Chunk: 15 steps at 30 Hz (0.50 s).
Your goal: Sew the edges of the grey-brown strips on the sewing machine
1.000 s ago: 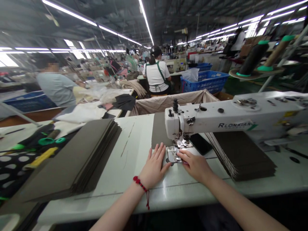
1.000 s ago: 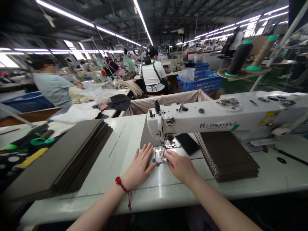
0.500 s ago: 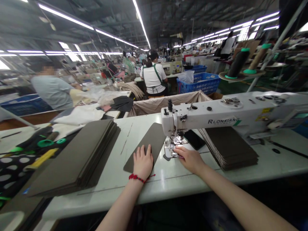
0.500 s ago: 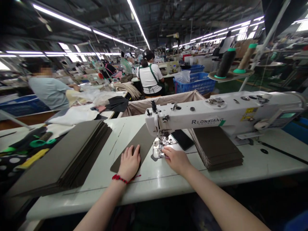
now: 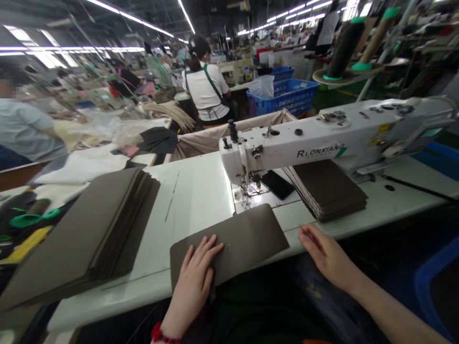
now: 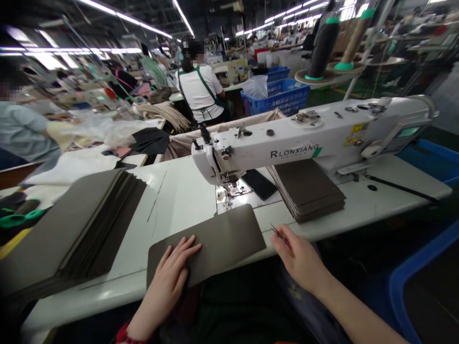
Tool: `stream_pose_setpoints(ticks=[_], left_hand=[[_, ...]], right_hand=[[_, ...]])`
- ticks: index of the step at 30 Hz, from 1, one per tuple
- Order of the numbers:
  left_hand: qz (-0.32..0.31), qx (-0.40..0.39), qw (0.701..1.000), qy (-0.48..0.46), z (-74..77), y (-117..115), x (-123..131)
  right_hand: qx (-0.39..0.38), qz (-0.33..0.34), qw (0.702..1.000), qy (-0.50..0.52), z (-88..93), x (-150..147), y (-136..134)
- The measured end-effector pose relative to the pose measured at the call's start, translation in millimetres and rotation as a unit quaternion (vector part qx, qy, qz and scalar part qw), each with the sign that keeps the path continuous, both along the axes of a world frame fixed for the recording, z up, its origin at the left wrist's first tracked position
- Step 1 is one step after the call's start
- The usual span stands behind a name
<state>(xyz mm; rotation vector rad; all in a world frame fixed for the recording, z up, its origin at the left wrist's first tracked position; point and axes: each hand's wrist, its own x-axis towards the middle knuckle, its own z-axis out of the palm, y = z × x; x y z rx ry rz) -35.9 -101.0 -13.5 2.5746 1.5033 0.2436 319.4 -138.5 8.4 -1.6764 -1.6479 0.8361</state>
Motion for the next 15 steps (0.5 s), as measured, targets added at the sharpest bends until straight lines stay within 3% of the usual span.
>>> stream_pose_setpoints(ticks=[3,6,10,15], left_hand=[[-0.005,0.016,1.0,-0.004,-0.4,9.7,12.4],[-0.003,0.032,0.999,-0.002,-0.7,12.6,17.4],[-0.011,0.035,0.999,0.002,-1.1,11.8,15.9],[-0.017,0.038,0.999,0.011,-3.4,13.0,13.7]], right_hand=[[-0.053,0.013,0.998,0.03,-17.9,-5.9,-34.2],[-0.115,0.028,0.992,0.034,-37.9,-19.0,-50.3],[-0.101,-0.023,0.994,-0.018,-52.6,-28.0,-49.3],[-0.06,-0.035,0.995,-0.066,-53.7,-23.7,-43.1]])
